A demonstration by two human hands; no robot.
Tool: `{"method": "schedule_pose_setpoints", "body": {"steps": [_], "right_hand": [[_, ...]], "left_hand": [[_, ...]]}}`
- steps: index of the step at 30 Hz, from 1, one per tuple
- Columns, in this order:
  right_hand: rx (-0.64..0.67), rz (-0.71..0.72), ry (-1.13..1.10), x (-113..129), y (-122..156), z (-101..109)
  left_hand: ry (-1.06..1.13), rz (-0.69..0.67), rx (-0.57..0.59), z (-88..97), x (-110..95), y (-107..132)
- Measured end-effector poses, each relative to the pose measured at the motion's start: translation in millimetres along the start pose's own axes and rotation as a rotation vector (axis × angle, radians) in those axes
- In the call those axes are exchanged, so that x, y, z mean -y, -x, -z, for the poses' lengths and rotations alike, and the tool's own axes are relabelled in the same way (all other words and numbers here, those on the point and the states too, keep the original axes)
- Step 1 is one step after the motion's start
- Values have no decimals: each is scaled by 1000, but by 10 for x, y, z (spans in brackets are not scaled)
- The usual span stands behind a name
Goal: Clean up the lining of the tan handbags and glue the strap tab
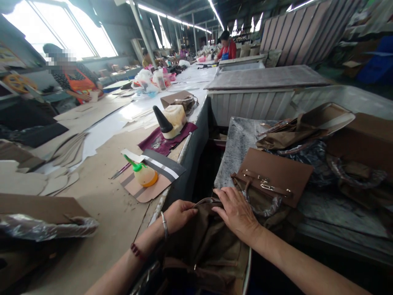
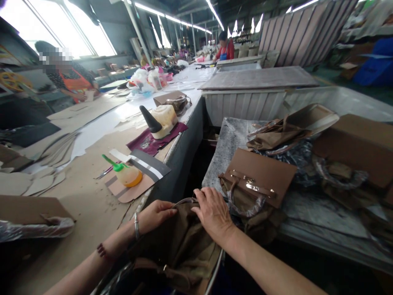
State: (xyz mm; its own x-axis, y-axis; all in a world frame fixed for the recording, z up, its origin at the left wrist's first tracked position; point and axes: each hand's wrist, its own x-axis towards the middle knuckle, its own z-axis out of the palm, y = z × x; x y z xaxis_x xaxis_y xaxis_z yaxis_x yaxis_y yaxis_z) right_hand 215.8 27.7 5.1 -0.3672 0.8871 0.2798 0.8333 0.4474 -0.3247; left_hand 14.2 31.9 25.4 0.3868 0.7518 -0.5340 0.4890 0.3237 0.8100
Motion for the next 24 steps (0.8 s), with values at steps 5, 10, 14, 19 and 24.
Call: {"method": "schedule_pose_setpoints", "body": {"steps": [5,10,14,19,24], "right_hand": [[338,-168,-149,-79,-12,36],[466,-172,-50,-80,-44,149],[405,-123,9,-45,-19,171],[140,118,-164,10,-41,141],[137,180,-184,103,-137,135]], "left_hand": [[-163,-112,-70,-56,-21,55],[-163,-134,-111,-108,-40,99],[-130,-74,-122,-150,-13,139],[-114,-76,-131,-162,16,132],[-73,-79,-108,-119,60,88]]}}
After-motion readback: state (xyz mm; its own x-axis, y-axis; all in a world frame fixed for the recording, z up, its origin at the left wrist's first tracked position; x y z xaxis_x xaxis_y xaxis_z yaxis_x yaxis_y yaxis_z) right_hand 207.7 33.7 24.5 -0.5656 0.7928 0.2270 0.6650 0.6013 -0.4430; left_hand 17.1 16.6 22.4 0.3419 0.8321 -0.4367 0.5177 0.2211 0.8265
